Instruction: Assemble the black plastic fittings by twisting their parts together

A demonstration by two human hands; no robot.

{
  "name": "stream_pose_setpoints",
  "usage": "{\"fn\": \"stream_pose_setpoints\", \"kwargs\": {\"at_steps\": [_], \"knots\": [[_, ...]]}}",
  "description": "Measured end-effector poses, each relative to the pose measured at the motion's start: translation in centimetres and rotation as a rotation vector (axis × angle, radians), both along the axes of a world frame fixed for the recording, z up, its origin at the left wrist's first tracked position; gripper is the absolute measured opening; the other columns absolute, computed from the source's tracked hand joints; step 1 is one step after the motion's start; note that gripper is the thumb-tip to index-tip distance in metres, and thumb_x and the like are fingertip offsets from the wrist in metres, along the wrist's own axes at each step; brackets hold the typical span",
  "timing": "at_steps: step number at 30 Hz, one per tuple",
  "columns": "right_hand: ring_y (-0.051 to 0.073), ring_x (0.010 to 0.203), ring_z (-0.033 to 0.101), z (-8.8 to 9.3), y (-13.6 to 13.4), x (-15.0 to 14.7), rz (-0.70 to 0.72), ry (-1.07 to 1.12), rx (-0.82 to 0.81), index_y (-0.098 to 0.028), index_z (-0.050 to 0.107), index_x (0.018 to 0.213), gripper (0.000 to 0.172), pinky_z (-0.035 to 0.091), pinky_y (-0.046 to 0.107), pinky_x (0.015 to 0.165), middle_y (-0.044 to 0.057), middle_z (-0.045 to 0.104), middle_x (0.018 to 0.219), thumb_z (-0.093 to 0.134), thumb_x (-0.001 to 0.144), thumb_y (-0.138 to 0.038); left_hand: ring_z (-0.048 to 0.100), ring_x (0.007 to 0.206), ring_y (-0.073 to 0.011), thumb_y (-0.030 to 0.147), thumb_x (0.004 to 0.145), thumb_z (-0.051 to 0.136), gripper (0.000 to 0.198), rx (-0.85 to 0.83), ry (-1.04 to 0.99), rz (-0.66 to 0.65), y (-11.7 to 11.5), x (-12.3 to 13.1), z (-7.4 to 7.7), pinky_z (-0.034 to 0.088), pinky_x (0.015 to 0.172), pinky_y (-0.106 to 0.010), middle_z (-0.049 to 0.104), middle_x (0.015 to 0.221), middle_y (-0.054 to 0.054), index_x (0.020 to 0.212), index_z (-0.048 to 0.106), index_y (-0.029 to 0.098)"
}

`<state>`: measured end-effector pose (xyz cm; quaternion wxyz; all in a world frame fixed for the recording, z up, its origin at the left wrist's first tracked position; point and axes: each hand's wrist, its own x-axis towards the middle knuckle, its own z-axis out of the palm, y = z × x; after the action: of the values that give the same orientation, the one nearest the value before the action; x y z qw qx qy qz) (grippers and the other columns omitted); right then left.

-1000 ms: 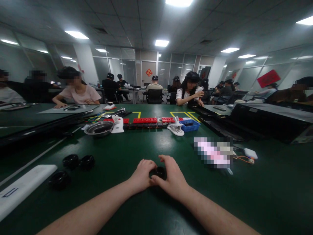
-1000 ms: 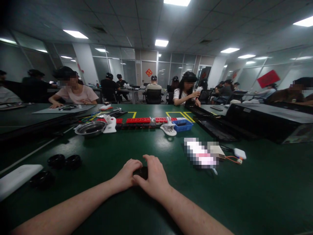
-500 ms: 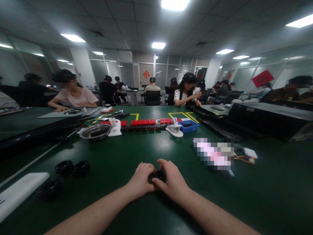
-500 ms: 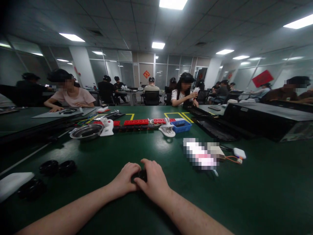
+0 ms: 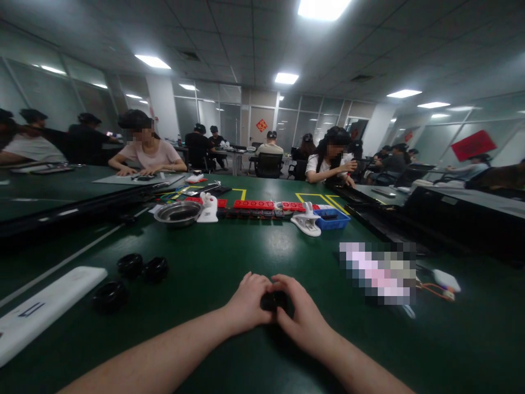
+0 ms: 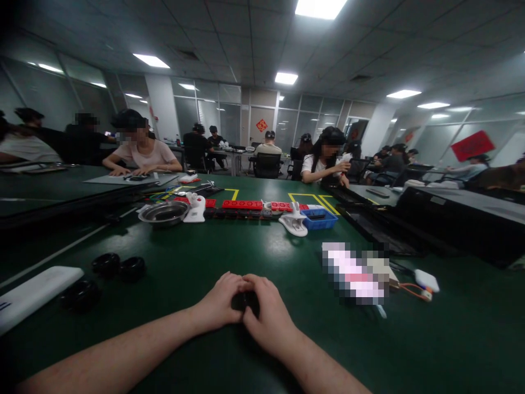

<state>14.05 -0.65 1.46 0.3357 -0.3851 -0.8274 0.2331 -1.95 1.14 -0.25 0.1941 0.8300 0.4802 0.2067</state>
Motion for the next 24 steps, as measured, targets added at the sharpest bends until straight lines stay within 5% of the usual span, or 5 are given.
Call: {"fn": "stream_pose_setpoints", "kwargs": {"at_steps": [4, 8, 15, 20, 24], "knots": [[0.022, 0.106, 0.044, 0.07, 0.05, 0.3, -0.024, 0.043, -0.014, -0.02, 0.037, 0.115, 0.059, 0.034, 0.039, 0.092, 0.008, 0.047, 0.112, 0.052, 0.06, -0.005, 0.048, 0.09, -0.0216, 0.037, 0.058, 0.065, 0.032, 0.015, -0.004, -0.008, -0.06, 0.04, 0.02, 0.025, 0.094, -0.042, 0.056, 0.09, -0.001, 0.083, 0.055, 0.021], [0.021, 0.09, 0.051, -0.09, 0.42, 0.26, -0.162, 0.036, -0.062, -0.02, 0.042, 0.109, 0.053, 0.041, 0.038, 0.083, 0.004, 0.052, 0.093, 0.063, 0.061, -0.016, 0.05, 0.085, -0.0203, 0.037, 0.06, 0.064, 0.024, 0.019, 0.009, -0.008, 0.03, 0.17, 0.12, 0.029, 0.09, -0.041, 0.056, 0.083, 0.0, 0.073, 0.054, 0.02], [0.019, 0.104, 0.045, 0.34, 0.03, 0.59, 0.011, 0.084, -0.048, -0.022, 0.036, 0.116, 0.062, 0.035, 0.037, 0.092, 0.006, 0.048, 0.11, 0.049, 0.058, -0.001, 0.05, 0.088, -0.0231, 0.036, 0.06, 0.064, 0.029, 0.028, -0.017, -0.029, 0.42, 0.0, -0.38, 0.03, 0.088, -0.04, 0.056, 0.089, -0.003, 0.082, 0.054, 0.02], [0.022, 0.093, 0.049, 0.33, 0.23, 0.53, -0.197, 0.038, -0.071, -0.019, 0.042, 0.108, 0.057, 0.04, 0.039, 0.083, 0.005, 0.05, 0.098, 0.066, 0.057, -0.017, 0.049, 0.086, -0.0216, 0.04, 0.06, 0.063, 0.027, 0.024, 0.013, -0.037, 0.35, 0.06, -0.23, 0.031, 0.086, -0.039, 0.055, 0.084, -0.001, 0.074, 0.053, 0.02], [0.019, 0.089, 0.05, -0.36, 0.46, 0.43, -0.203, 0.049, -0.072, -0.021, 0.042, 0.109, 0.057, 0.041, 0.037, 0.082, 0.003, 0.051, 0.093, 0.067, 0.058, -0.016, 0.049, 0.085, -0.0214, 0.039, 0.061, 0.064, 0.026, 0.022, 0.017, -0.03, 0.21, 0.23, 0.03, 0.032, 0.085, -0.038, 0.055, 0.083, -0.001, 0.075, 0.053, 0.02]]}}
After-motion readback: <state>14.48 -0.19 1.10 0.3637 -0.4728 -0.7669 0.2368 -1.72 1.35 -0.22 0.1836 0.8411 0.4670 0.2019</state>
